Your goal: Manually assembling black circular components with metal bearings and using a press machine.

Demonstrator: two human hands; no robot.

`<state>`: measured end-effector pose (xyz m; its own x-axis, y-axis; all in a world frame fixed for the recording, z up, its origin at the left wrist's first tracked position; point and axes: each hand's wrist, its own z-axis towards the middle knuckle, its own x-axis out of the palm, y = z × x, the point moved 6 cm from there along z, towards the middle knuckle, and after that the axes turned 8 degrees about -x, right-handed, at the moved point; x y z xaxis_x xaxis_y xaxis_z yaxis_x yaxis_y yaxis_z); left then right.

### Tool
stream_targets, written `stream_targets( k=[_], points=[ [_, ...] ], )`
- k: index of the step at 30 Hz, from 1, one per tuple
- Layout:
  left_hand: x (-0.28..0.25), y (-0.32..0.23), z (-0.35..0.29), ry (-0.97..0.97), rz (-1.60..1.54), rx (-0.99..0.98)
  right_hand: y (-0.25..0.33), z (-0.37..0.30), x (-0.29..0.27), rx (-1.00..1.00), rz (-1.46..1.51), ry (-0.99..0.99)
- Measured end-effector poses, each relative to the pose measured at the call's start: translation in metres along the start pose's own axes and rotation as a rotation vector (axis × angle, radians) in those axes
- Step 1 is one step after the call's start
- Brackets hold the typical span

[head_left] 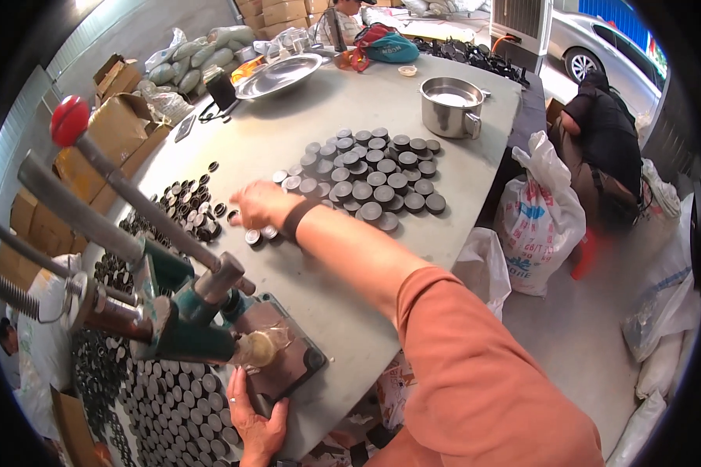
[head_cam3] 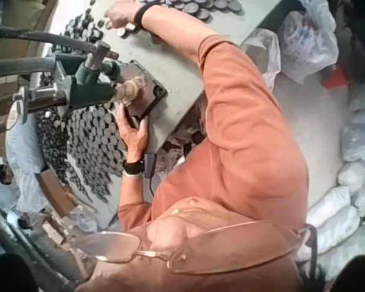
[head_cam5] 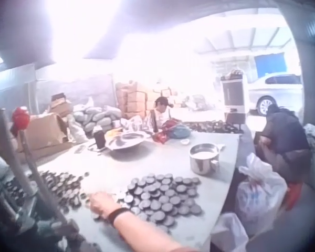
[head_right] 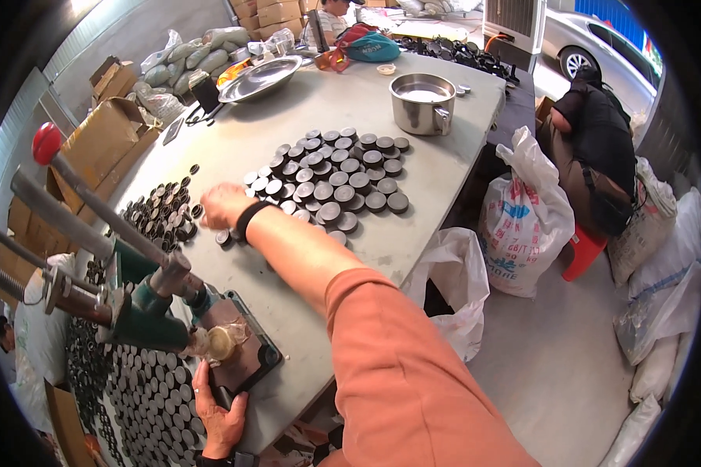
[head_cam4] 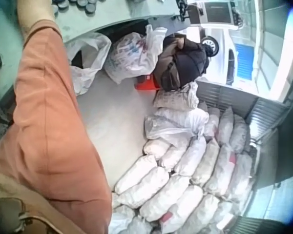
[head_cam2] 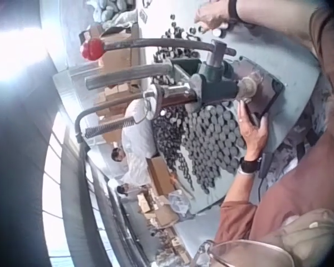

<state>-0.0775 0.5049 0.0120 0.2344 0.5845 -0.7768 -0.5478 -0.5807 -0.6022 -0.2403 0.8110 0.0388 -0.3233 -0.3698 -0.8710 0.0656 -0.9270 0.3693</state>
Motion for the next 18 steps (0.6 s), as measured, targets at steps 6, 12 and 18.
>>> stream_targets(
  k=[6, 12, 18],
  points=[
    [0.002, 0.004, -0.003, 0.039, -0.026, 0.009, 0.020, -0.024, 0.020, -0.103, -0.214, 0.328],
    [0.000, 0.002, -0.001, 0.039, -0.007, 0.002, 0.012, -0.058, -0.011, -0.287, -0.015, 0.412],
    [-0.001, 0.000, -0.002, 0.002, 0.003, 0.025, -0.008, -0.046, -0.039, -0.122, -0.106, 0.030]
  ],
)
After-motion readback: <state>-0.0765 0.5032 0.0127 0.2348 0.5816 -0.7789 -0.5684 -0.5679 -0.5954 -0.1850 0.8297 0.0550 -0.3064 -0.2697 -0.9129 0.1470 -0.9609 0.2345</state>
